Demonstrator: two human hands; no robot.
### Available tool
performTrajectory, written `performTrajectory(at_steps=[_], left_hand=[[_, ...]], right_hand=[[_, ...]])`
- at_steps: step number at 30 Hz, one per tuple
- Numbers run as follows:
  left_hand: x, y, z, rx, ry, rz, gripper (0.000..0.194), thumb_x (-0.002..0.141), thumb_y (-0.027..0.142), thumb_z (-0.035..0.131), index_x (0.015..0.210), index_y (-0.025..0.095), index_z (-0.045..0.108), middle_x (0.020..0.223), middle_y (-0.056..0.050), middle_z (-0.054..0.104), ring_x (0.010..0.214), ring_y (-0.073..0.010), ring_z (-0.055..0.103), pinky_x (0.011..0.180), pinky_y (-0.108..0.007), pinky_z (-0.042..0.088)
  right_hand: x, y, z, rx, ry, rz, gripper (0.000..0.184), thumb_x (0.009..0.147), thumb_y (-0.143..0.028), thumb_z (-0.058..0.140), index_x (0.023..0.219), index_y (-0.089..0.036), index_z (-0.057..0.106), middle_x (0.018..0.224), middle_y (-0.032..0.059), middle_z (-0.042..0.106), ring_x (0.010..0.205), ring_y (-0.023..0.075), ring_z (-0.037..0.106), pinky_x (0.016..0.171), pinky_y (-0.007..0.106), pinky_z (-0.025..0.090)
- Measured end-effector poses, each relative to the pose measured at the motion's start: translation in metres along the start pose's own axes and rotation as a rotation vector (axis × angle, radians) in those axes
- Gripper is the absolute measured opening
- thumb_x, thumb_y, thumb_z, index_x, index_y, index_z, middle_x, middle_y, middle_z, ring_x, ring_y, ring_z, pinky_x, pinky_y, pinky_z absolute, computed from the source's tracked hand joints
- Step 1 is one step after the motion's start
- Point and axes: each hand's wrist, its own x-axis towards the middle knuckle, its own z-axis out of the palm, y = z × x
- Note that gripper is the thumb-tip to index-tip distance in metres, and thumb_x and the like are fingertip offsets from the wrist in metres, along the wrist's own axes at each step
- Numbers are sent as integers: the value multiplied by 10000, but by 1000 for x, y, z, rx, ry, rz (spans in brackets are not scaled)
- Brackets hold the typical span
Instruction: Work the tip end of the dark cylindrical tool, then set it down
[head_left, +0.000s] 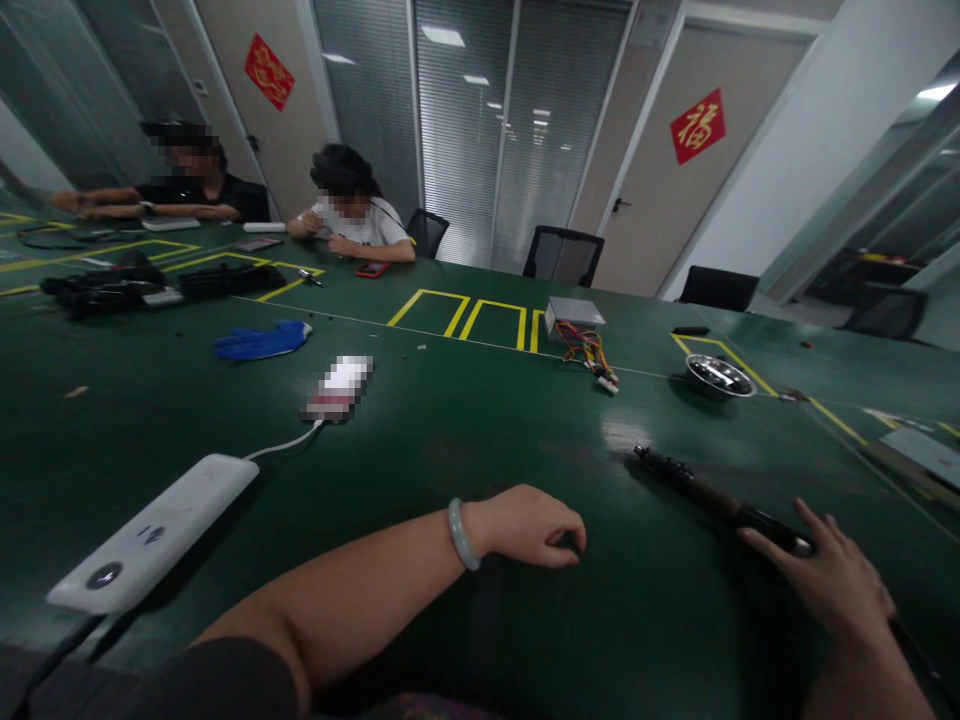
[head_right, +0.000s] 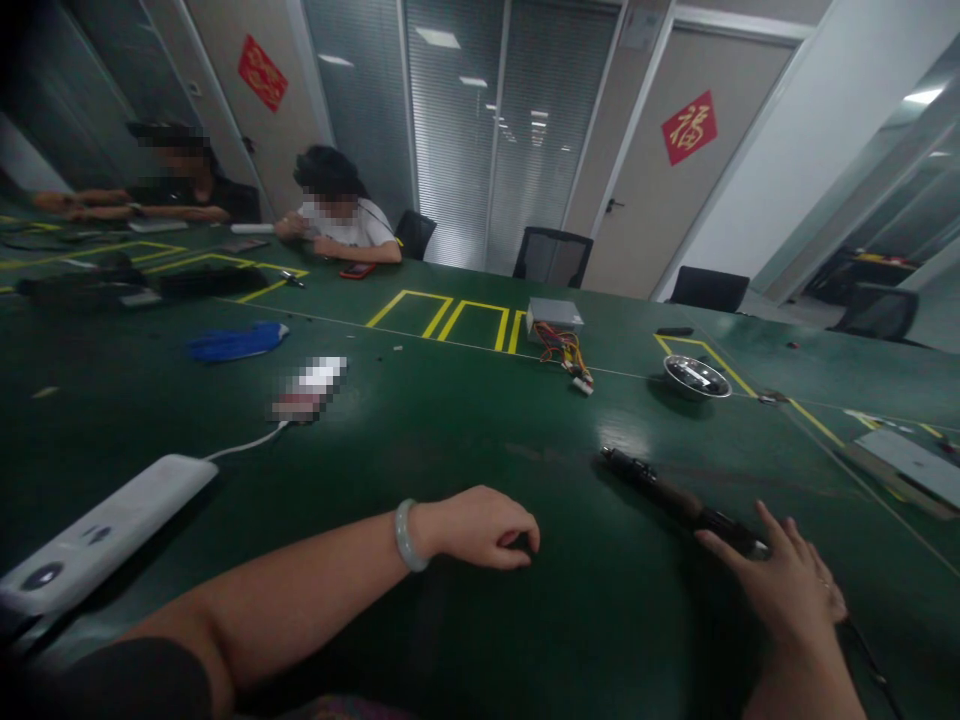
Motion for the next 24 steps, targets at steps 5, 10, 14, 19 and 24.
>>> performTrajectory(at_steps=[5, 10, 14, 19, 24], left_hand=[[0, -3, 1, -17, -3, -2, 260, 881, 390, 590, 1102, 255, 612, 732, 32, 591, 677, -113, 572, 573, -209, 372], [0, -1, -2, -24, -2, 13, 248, 884, 376, 593, 1098, 251, 611, 734, 37, 597, 671, -110, 576, 615, -217, 395], [2, 0, -2, 4, 4, 25, 243, 890, 363, 589, 1104, 250, 605, 753, 36, 612, 673, -111, 584, 611, -221, 395], [5, 0, 3, 75, 41, 90, 227, 869, 329, 614, 1083, 256, 615, 798, 37, 649, 702, -115, 610, 635, -235, 410], [7, 4, 6, 105, 79, 210, 105, 871, 296, 594, 934, 236, 653, 769, 32, 667, 684, -111, 610, 628, -237, 410]], right_hand=[[-3, -2, 15, -34, -171, 89, 698, 560, -718, 670, 1150, -346, 667, 1189, 263, 582, 1120, 491, 527, 761, 644, 372], [-5, -17, 11, -93, -129, -11, 468, 699, -630, 580, 1034, -316, 671, 1103, 200, 619, 1034, 410, 569, 858, 600, 325], [-12, -48, 6, -13, -145, -144, 482, 727, -581, 574, 1091, -269, 621, 1134, 118, 599, 1045, 355, 545, 816, 491, 404], [-36, -127, 8, 132, -216, -310, 379, 765, -463, 627, 1069, -238, 608, 1072, 64, 596, 998, 275, 537, 852, 405, 393], [-77, -221, 16, 237, -277, -371, 330, 780, -378, 672, 1079, -263, 594, 1088, 43, 586, 1012, 257, 510, 842, 383, 363]])
